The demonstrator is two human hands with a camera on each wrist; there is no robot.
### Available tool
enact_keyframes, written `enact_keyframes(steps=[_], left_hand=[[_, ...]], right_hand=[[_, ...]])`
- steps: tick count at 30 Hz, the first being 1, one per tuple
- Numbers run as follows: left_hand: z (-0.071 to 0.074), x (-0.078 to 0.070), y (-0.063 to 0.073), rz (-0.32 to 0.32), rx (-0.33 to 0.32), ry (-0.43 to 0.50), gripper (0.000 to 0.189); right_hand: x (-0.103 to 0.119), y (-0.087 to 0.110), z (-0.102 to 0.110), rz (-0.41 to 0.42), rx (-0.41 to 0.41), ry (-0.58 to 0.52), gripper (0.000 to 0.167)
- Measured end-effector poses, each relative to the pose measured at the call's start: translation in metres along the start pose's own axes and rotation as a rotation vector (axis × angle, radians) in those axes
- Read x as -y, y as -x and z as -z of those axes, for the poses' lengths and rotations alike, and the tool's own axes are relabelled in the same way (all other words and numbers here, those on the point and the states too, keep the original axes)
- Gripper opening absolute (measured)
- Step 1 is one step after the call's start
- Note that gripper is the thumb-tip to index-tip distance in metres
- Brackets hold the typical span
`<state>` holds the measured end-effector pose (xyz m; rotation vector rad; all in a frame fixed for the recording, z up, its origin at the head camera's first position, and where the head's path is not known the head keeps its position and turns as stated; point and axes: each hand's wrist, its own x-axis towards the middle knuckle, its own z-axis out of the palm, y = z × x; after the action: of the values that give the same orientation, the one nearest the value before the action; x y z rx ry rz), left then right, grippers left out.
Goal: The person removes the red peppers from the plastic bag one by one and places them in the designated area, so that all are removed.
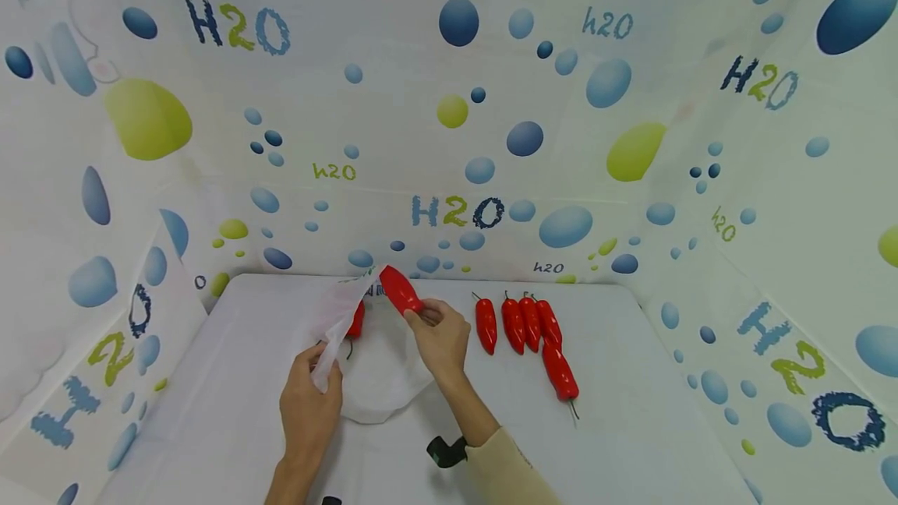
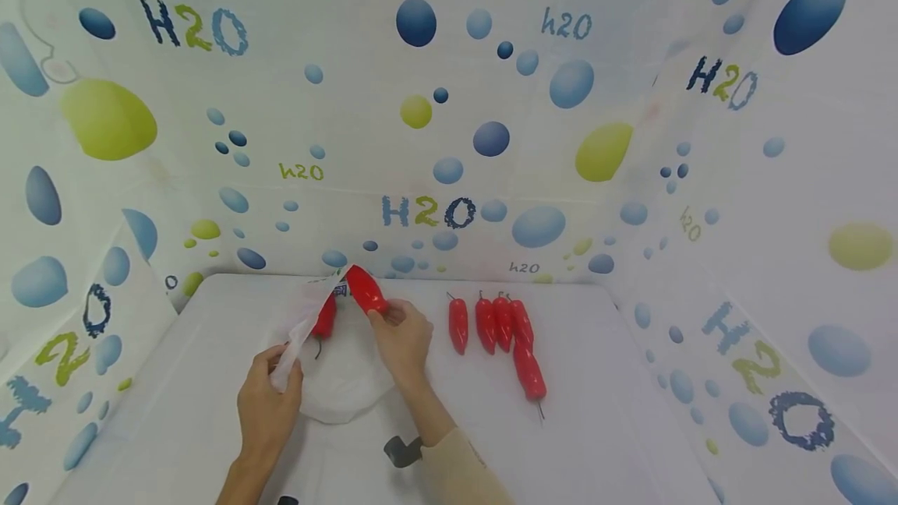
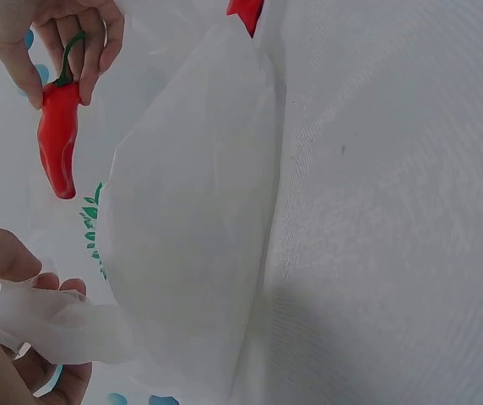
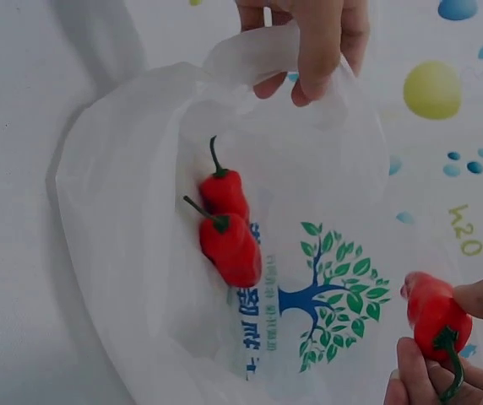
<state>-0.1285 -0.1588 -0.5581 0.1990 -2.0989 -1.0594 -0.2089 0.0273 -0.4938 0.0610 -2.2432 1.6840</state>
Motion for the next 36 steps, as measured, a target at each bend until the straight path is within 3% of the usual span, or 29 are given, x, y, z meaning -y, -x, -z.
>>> enact_keyframes(steps=[13,23,36], left_hand=[[0.002,0.001,-0.002,0.022,-0.055,0.019,0.034],[0.004,-0.001,-0.001,0.086,-0.077,0.015,0.027],[0.005,-0.004,-0.002,0.111,-0.109,0.023,0.026]], right_hand=[[0.008,0.005,0.008,-0.027,-0.009,-0.037,0.034],[0.008,0.022,0.018,-0.029,-0.006,-0.051,0.035],[0.008,0.041,0.037,-0.036,-0.018,-0.103,0.035]])
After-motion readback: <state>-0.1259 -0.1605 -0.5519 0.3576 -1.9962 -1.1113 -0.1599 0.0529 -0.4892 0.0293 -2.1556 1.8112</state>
